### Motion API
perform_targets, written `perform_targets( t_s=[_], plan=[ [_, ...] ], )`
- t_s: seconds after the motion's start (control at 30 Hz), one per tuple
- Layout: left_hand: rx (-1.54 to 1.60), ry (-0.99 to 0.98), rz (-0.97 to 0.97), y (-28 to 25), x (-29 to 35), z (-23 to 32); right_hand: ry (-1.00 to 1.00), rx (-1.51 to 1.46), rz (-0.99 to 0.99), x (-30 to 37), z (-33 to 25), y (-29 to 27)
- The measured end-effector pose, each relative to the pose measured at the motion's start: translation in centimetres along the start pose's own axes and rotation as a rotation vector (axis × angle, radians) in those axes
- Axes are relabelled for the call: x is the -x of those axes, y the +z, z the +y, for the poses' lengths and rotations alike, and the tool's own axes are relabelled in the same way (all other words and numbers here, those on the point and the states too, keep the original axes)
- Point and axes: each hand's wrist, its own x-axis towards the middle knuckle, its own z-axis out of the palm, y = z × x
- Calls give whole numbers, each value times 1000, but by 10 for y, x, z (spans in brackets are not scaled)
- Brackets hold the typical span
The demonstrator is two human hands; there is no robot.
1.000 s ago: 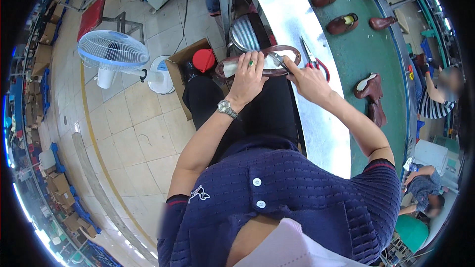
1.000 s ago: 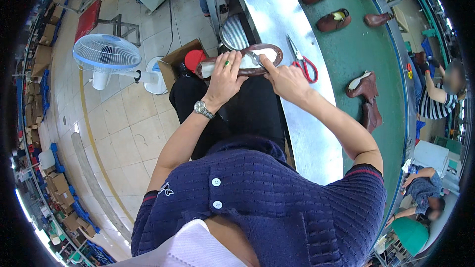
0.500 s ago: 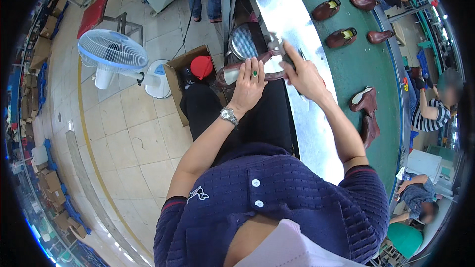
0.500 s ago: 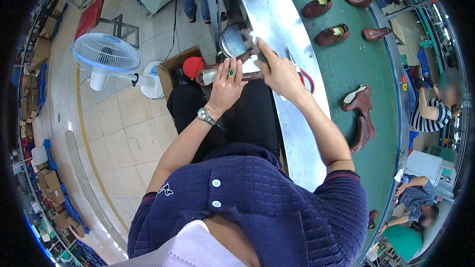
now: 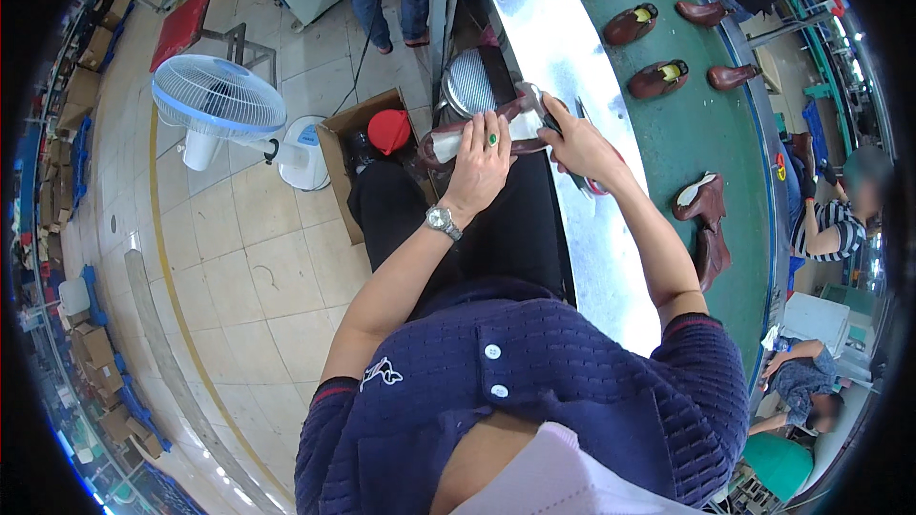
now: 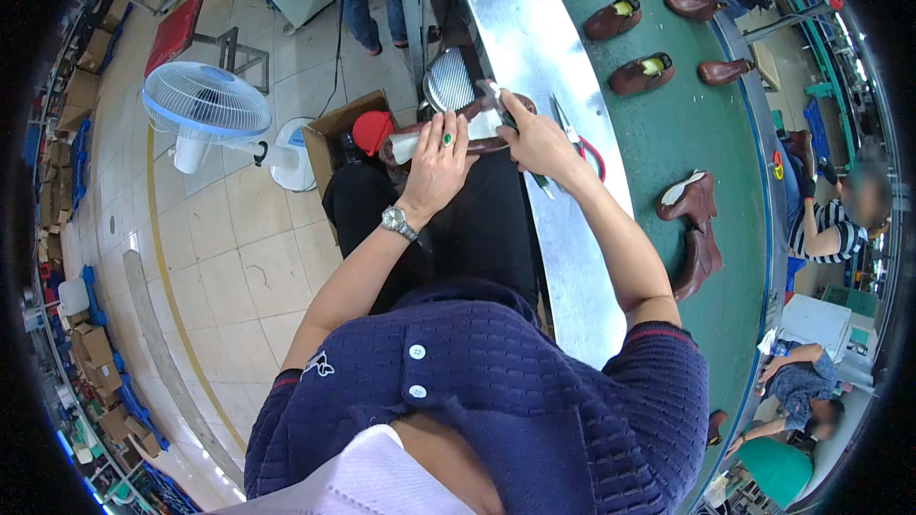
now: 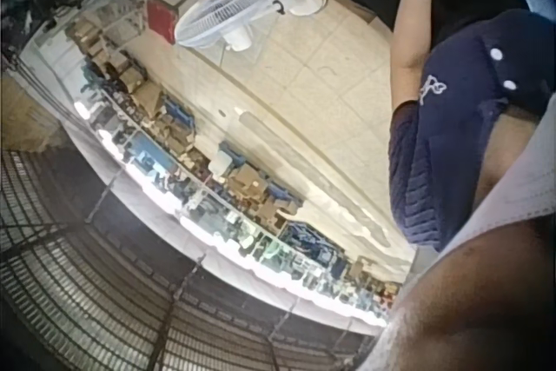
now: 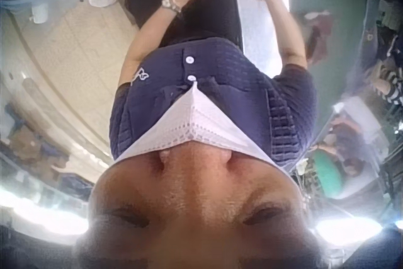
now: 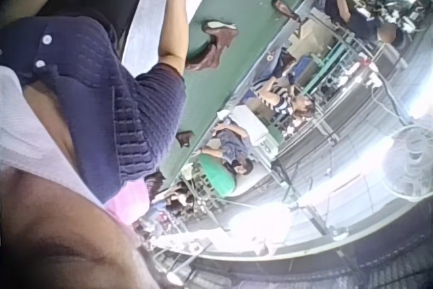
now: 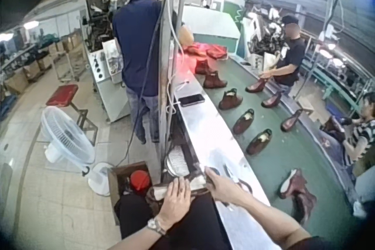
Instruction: Trimming and inspecting the edges of a shoe upper mounted on a last using pincers and scissors.
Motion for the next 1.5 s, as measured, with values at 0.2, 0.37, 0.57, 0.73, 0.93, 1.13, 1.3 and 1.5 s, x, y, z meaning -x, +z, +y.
perform_targets(
  t_s=[0.2,0.37,0.57,0.73,0.93,1.13,1.3,1.5],
  plan=[
    [46,-22,24,-1,-1,4,-203,149,345,8,-5,14],
    [36,-46,50,6,3,3,-202,343,166,7,-7,12],
    [189,-92,48,-1,-5,2,-183,324,247,11,-13,34],
    [168,-180,-258,-33,-10,-15,-155,376,163,11,-5,31],
    [61,-107,-73,-17,9,-12,-260,233,292,16,-31,17],
    [-143,-4,-32,-11,15,-14,-214,298,236,3,-17,47],
    [76,-65,39,-12,16,-11,-284,248,286,14,-39,35],
    [405,-241,43,-22,18,-20,-305,341,203,4,-22,48]
  ],
)
